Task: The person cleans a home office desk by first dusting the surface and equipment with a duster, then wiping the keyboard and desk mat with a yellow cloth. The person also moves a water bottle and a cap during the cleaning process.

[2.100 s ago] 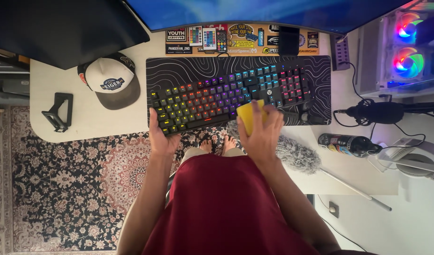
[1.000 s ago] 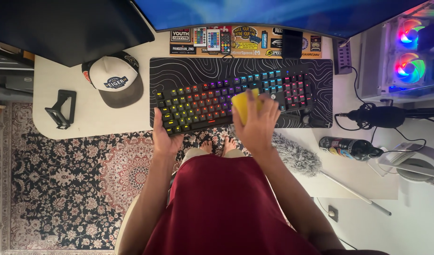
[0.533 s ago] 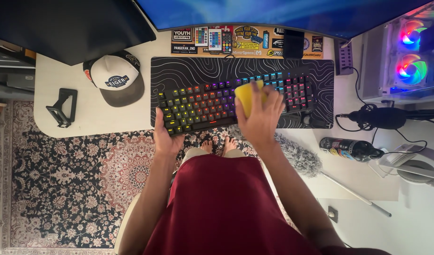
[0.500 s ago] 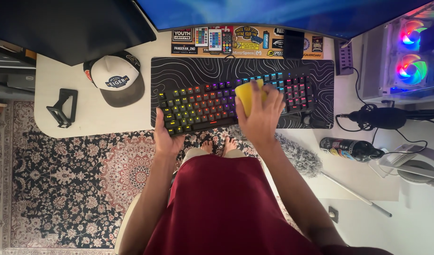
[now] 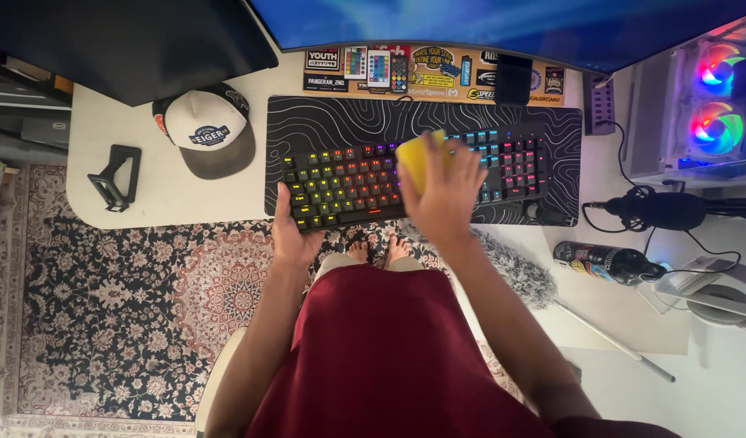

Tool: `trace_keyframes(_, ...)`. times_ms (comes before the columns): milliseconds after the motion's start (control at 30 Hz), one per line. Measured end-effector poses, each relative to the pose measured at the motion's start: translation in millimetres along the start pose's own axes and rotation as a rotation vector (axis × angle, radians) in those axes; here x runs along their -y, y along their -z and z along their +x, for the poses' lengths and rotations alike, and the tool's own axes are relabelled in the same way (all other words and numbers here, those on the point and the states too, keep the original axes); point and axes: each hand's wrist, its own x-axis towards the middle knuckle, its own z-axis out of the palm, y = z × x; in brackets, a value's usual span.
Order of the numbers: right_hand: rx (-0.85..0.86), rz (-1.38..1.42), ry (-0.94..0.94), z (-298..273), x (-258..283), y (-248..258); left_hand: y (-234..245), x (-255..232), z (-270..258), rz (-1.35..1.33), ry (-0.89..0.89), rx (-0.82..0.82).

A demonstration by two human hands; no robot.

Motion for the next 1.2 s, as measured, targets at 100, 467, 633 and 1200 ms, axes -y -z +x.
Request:
trace_keyframes(100, 0.009, -0.012, -0.033, 6, -6, -3, -3, -1, -1, -0.001, -0.002, -0.025)
trace_keyframes(467, 0.034, 0.123, 0.094, 2, 34, 2, -5, 0, -5, -0.012, 0.027, -0.042)
trace_keyframes(633, 0.025, 0.081, 0.055, 15, 25, -7, -5, 1, -7, -0.009, 0.029, -0.046)
trace_keyframes(1200, 0.051, 0.113, 0.132, 18, 50, -13, -9, 3, -9, -0.006, 0.03, -0.089)
